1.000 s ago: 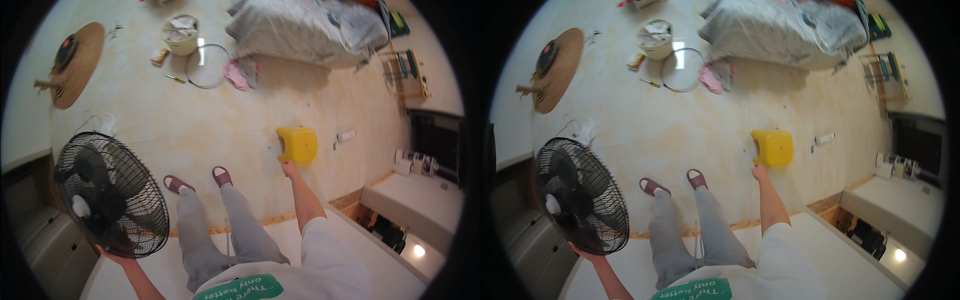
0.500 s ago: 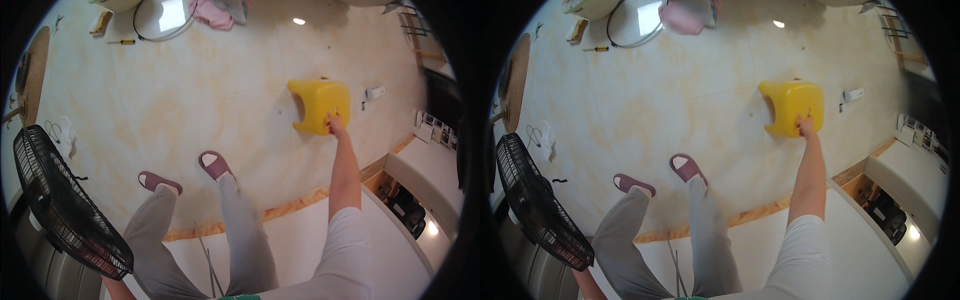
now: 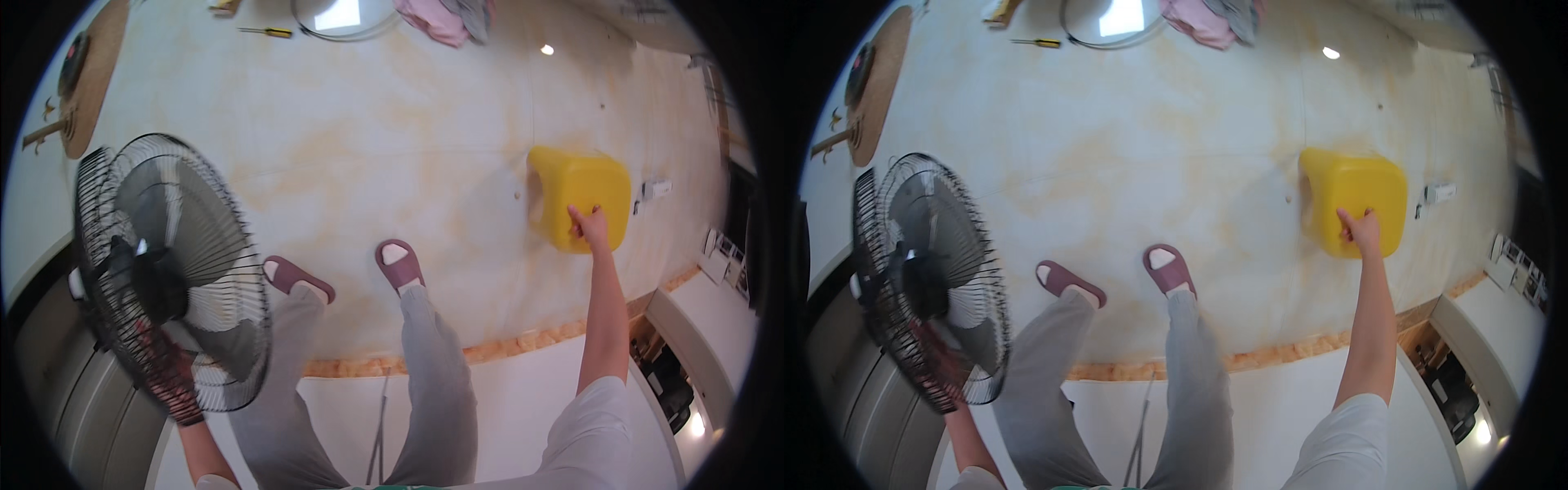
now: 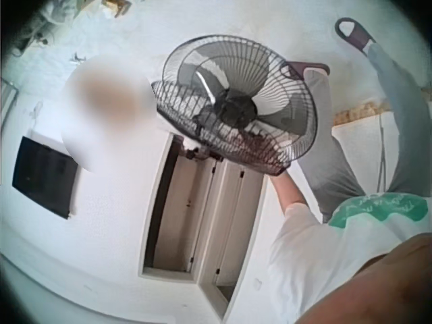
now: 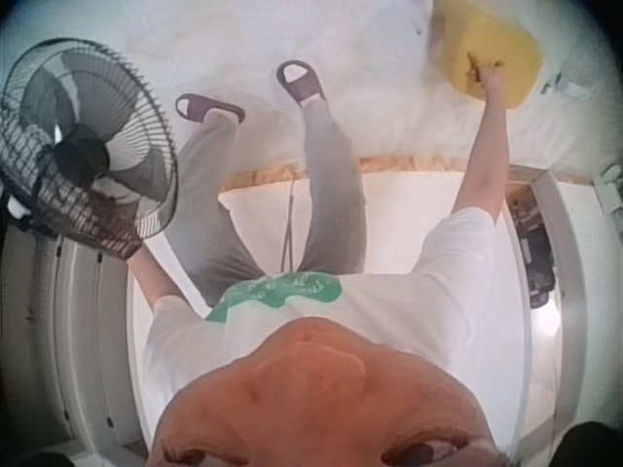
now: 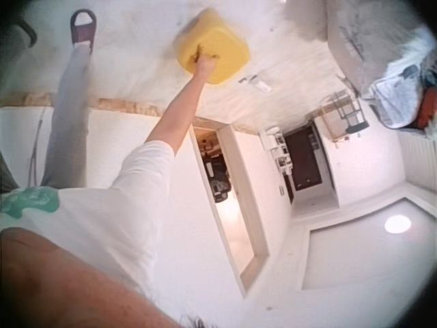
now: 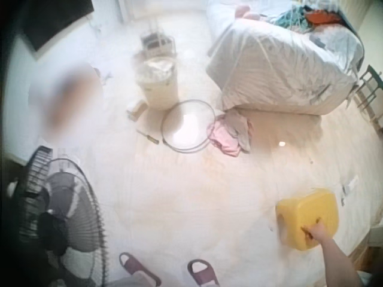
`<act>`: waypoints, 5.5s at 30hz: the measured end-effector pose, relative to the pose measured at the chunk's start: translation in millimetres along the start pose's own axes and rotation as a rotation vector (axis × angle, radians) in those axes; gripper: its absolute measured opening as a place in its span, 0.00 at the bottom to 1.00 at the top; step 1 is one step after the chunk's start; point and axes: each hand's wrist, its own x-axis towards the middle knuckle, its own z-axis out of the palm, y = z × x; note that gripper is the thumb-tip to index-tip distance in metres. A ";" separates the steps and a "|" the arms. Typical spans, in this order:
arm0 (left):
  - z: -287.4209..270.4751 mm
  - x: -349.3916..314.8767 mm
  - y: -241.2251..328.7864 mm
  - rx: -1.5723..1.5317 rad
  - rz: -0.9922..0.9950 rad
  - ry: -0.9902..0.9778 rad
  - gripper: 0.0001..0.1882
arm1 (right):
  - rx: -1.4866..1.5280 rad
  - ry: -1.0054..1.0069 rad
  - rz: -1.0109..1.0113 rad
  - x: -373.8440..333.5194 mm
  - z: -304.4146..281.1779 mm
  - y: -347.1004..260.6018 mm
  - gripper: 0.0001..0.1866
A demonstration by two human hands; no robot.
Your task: The person assembles a small electric fan by attaching the motor housing to the fan blade, securing the front grille, and tightening the central nut. The person handles the fan blade, motor housing, and front grille during the process.
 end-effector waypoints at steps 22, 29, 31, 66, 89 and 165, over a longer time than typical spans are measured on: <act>-185.8 -75.3 129.7 -0.621 0.047 -0.012 0.46 | -0.974 -0.672 -0.856 -395.9 447.7 -507.9 0.42; -259.4 -121.3 228.5 -0.498 0.224 0.411 0.41 | -1.238 -0.763 -1.030 -463.1 565.6 -542.6 0.41; -253.3 -115.4 241.2 -0.526 0.226 0.617 0.40 | -1.273 -0.801 -1.029 -477.3 595.6 -541.3 0.41; -372.1 426.4 178.5 -0.501 0.251 0.179 0.26 | -0.871 -1.609 -0.465 -458.7 896.5 -560.9 0.15; -203.3 406.3 240.5 -0.616 0.217 -0.252 0.26 | 0.420 -1.397 -0.682 -477.4 668.4 -868.7 0.15; -233.4 458.1 205.2 1.212 0.136 0.091 0.32 | -0.236 0.085 -1.332 -87.6 856.2 -893.1 0.28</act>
